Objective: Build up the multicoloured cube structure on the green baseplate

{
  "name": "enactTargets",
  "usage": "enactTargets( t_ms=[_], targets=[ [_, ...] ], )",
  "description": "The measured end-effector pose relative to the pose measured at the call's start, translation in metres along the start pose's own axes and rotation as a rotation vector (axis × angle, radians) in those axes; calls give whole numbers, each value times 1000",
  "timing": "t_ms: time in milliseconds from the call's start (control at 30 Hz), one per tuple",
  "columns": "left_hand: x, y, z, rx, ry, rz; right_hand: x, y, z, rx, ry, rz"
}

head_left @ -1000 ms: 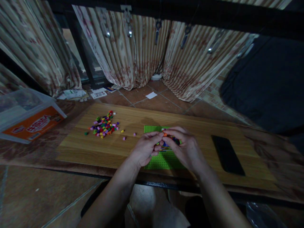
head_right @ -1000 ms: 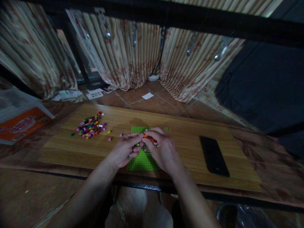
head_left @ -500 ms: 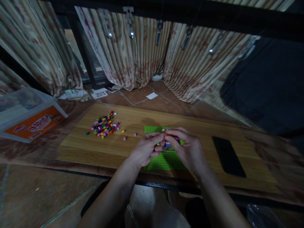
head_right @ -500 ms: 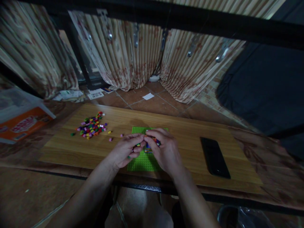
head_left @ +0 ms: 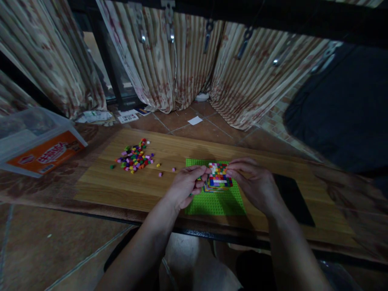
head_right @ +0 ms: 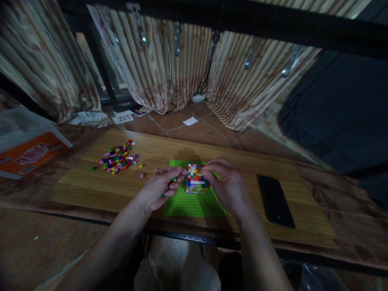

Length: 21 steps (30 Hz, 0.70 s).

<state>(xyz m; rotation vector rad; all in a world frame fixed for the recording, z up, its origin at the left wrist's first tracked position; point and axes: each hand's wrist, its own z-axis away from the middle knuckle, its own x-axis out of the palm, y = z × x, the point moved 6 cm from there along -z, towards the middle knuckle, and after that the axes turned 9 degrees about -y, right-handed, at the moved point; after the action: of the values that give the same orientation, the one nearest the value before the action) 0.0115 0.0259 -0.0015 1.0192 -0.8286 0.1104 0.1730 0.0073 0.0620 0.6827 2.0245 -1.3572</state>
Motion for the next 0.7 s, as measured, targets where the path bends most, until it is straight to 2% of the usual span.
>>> enactTargets(
  t_ms=[167,367,500,700],
  targets=[
    [-2,4,0,15,38,6,2,4,2,16,-64,96],
    [-1,3,2,14,46,1,6,2,2,16,-21,160],
    [-1,3,2,11,40,-3,7,11,1,108,33,30],
    [-3,3,1,6,40,1,15,40,2,355,26,-326]
  ],
)
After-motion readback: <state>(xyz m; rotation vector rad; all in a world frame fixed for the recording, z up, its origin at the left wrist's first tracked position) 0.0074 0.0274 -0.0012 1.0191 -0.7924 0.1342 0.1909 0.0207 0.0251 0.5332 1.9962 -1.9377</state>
